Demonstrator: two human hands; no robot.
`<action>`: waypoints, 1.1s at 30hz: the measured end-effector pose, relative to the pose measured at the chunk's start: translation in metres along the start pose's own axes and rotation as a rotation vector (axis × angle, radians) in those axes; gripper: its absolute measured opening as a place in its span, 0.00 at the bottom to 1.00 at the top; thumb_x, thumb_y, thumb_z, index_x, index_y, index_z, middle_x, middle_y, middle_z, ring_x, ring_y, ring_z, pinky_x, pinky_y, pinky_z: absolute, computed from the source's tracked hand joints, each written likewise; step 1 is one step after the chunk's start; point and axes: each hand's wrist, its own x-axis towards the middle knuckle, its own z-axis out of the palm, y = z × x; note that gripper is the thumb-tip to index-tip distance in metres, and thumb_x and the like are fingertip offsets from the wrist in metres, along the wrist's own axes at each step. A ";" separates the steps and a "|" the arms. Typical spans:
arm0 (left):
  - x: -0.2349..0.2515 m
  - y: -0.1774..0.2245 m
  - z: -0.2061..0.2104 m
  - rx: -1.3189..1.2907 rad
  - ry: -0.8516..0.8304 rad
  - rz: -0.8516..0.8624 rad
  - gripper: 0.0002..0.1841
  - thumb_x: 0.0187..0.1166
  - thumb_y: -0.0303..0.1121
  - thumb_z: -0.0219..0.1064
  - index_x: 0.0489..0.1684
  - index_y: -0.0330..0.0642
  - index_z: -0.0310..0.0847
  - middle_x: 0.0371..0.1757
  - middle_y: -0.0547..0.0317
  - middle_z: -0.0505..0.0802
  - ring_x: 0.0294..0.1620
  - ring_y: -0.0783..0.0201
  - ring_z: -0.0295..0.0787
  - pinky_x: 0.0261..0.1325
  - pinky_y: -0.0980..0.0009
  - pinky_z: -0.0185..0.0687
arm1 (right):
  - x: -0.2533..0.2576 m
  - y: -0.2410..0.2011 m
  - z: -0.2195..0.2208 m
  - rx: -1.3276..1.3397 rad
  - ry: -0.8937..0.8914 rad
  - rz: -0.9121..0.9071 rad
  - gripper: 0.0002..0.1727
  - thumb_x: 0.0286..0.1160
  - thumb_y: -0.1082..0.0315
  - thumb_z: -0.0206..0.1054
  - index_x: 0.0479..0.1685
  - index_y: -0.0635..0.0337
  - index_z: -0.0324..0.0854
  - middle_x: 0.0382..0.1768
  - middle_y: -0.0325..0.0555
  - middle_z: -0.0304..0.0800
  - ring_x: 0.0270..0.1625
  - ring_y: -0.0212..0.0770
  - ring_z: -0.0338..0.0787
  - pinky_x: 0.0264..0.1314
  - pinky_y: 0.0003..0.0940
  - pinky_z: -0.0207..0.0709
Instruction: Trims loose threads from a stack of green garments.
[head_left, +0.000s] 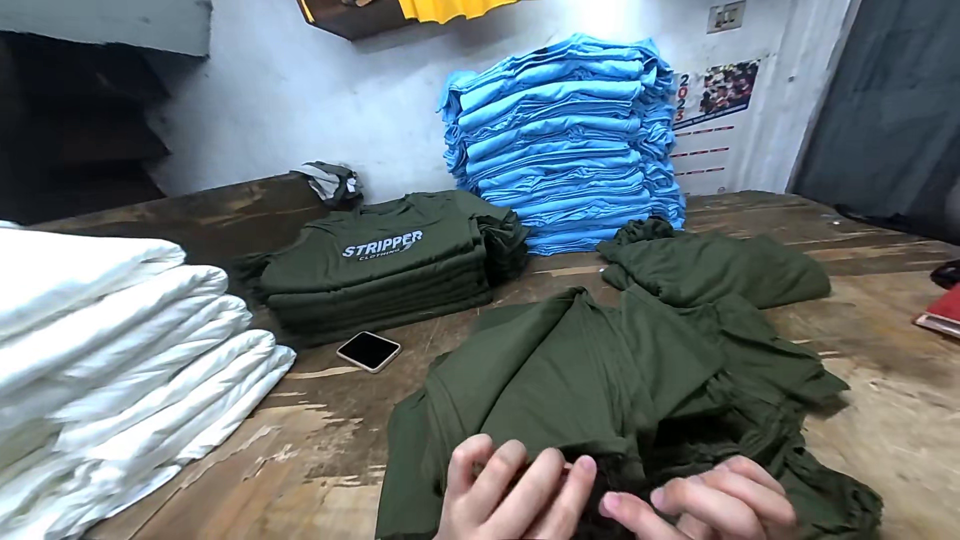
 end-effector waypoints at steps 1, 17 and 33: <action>0.001 0.000 0.005 0.015 0.007 0.025 0.12 0.84 0.37 0.64 0.61 0.59 0.86 0.50 0.67 0.88 0.51 0.65 0.75 0.64 0.65 0.60 | -0.001 -0.001 0.001 0.006 0.005 0.002 0.05 0.77 0.54 0.71 0.47 0.30 0.89 0.42 0.25 0.78 0.54 0.26 0.73 0.73 0.29 0.53; 0.021 -0.003 0.024 -0.193 -0.020 -0.126 0.11 0.85 0.45 0.66 0.59 0.62 0.88 0.50 0.69 0.92 0.48 0.66 0.82 0.56 0.64 0.71 | -0.020 0.015 0.006 -0.004 -0.206 0.284 0.20 0.74 0.42 0.72 0.58 0.40 0.81 0.53 0.33 0.89 0.65 0.35 0.83 0.80 0.45 0.62; 0.043 -0.004 0.007 -0.303 -0.221 -0.610 0.21 0.76 0.46 0.74 0.64 0.49 0.89 0.56 0.54 0.91 0.52 0.61 0.89 0.53 0.60 0.89 | -0.001 0.012 -0.010 0.230 -0.309 0.746 0.22 0.83 0.46 0.62 0.42 0.54 0.93 0.59 0.49 0.87 0.67 0.45 0.82 0.72 0.49 0.73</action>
